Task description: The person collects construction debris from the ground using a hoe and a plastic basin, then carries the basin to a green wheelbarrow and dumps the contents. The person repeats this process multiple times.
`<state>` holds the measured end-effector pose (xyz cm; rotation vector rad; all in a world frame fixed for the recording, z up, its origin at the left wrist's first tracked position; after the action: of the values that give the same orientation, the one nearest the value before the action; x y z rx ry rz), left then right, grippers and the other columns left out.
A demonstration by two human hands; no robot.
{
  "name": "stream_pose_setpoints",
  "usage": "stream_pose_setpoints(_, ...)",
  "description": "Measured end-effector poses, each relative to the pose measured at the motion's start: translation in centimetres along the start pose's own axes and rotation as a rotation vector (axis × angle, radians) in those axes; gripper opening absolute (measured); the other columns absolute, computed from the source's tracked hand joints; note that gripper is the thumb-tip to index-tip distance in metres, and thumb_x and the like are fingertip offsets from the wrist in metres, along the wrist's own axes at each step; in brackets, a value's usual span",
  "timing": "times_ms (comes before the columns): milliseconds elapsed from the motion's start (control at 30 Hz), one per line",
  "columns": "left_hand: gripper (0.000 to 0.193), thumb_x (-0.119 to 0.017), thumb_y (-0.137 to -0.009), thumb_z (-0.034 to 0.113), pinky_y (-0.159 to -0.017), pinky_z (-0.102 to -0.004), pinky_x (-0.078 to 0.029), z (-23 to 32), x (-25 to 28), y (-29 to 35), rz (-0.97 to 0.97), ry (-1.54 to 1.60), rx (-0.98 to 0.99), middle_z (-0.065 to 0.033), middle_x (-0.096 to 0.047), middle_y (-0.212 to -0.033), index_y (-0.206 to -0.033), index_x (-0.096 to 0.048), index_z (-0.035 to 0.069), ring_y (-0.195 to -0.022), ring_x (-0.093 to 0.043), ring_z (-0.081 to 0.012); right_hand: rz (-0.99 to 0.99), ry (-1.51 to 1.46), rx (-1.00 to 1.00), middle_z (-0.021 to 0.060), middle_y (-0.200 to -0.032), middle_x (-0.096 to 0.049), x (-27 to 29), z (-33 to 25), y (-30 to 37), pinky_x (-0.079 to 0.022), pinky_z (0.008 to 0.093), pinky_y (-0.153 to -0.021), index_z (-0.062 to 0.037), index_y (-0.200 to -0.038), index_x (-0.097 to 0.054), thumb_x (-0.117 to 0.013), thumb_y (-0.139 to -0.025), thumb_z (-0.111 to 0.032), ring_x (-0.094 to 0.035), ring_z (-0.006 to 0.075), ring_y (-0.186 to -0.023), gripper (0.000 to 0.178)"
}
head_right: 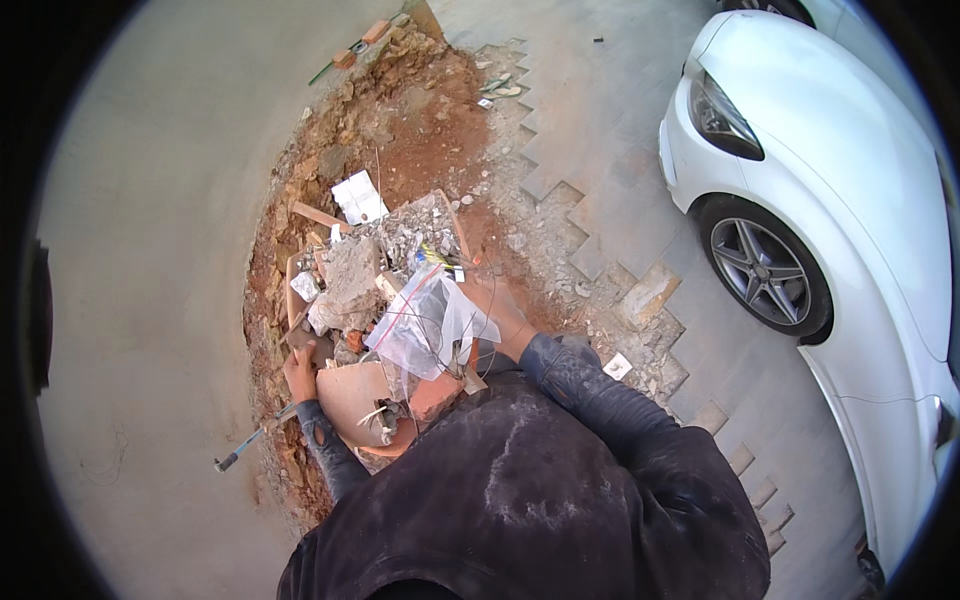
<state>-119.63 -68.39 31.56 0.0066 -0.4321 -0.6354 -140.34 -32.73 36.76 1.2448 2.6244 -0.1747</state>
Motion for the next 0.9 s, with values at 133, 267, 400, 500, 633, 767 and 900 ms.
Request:
stream_pose_setpoints(133,0.029,-0.067,-0.081,0.027,-0.054,-0.025,-0.032,8.6,-8.5,-8.7,-0.044,-0.078,-0.059,0.0047,-0.047,-0.065,-0.07,-0.055,0.003,-0.058,-0.039,-0.0061,0.074,0.459,0.109,0.0017,-0.088,-0.063,6.6,-5.7,-9.4,-0.049,0.0264,-0.063,-0.003,-0.101,-0.061,-0.062,-0.087,-0.019,-0.063,0.0128,-0.079,0.021)
stream_pose_setpoints(267,0.027,-0.067,-0.08,0.024,-0.059,-0.025,-0.037,15.7,-20.0,-17.7,-0.141,-0.204,-0.066,0.0018,-0.055,-0.07,-0.081,-0.062,-0.002,-0.063,-0.046,-0.0068,0.412,-0.594,-0.404,0.0043,-0.083,-0.065,15.6,-0.3,-18.7,-0.049,0.0267,-0.053,-0.0003,-0.094,-0.064,-0.062,-0.088,-0.026,-0.063,0.0137,-0.068,0.026)
stream_pose_setpoints(400,0.027,-0.066,-0.081,0.024,-0.053,-0.0255,-0.032,20.9,-32.5,-25.4,-0.114,-0.123,-0.136,0.0045,-0.048,-0.063,-0.071,-0.059,0.0,-0.057,-0.04,-0.0065,0.438,-0.539,-0.471,0.004,-0.079,-0.064,25.9,-2.2,-30.3,-0.047,0.0275,-0.052,0.0007,-0.092,-0.065,-0.062,-0.088,-0.024,-0.062,0.0131,-0.067,0.025)
stream_pose_setpoints(500,0.026,-0.066,-0.081,0.024,-0.057,-0.0247,-0.038,24.2,-40.9,-32.3,-0.141,-0.098,-0.096,0.0017,-0.056,-0.067,-0.08,-0.064,-0.002,-0.061,-0.046,-0.0071,0.395,-0.149,-0.262,0.0039,-0.077,-0.063,33.8,-5.5,-39.2,-0.046,0.0282,-0.054,0.0017,-0.09,-0.065,-0.061,-0.086,-0.021,-0.062,0.0128,-0.069,0.023)
stream_pose_setpoints(633,0.026,-0.067,-0.079,0.026,-0.052,-0.0242,-0.034,31.0,-51.9,-40.6,-0.14,-0.082,-0.07,0.0043,-0.051,-0.063,-0.075,-0.062,0.001,-0.057,-0.041,-0.0064,0.37,-0.366,-0.45,0.005,-0.081,-0.063,44.8,-7.0,-51.3,-0.047,0.0286,-0.062,0.0018,-0.1,-0.063,-0.06,-0.084,-0.017,-0.062,0.0137,-0.072,0.025)
stream_pose_setpoints(767,0.026,-0.067,-0.079,0.026,-0.05,-0.0238,-0.032,38.7,-67.4,-45.5,-0.163,-0.123,-0.124,0.0042,-0.051,-0.061,-0.073,-0.062,0.002,-0.054,-0.04,-0.0058,0.399,-0.401,-0.449,0.0055,-0.083,-0.063,57.9,-6.7,-59.3,-0.047,0.0292,-0.063,0.0016,-0.101,-0.063,-0.059,-0.085,-0.017,-0.062,0.0146,-0.074,0.025)
stream_pose_setpoints(900,0.028,-0.067,-0.079,0.027,-0.049,-0.0249,-0.034,40.4,-82.4,-54.6,-0.174,-0.183,-0.195,0.004,-0.052,-0.061,-0.078,-0.064,0.0,-0.054,-0.043,-0.0064,0.394,-0.396,-0.441,0.0059,-0.085,-0.063,70.6,-3.6,-68.8,-0.047,0.0299,-0.064,0.0013,-0.102,-0.062,-0.059,-0.085,-0.018,-0.061,0.0154,-0.076,0.026)
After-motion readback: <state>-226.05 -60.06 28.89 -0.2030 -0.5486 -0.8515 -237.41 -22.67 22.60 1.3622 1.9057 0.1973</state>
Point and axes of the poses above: each hand's wrist, its own y-axis away from the middle knuckle, its own x-axis out of the back of the hand, z = x × y, the point moved 2 cm from there along -y, towards the middle knuckle
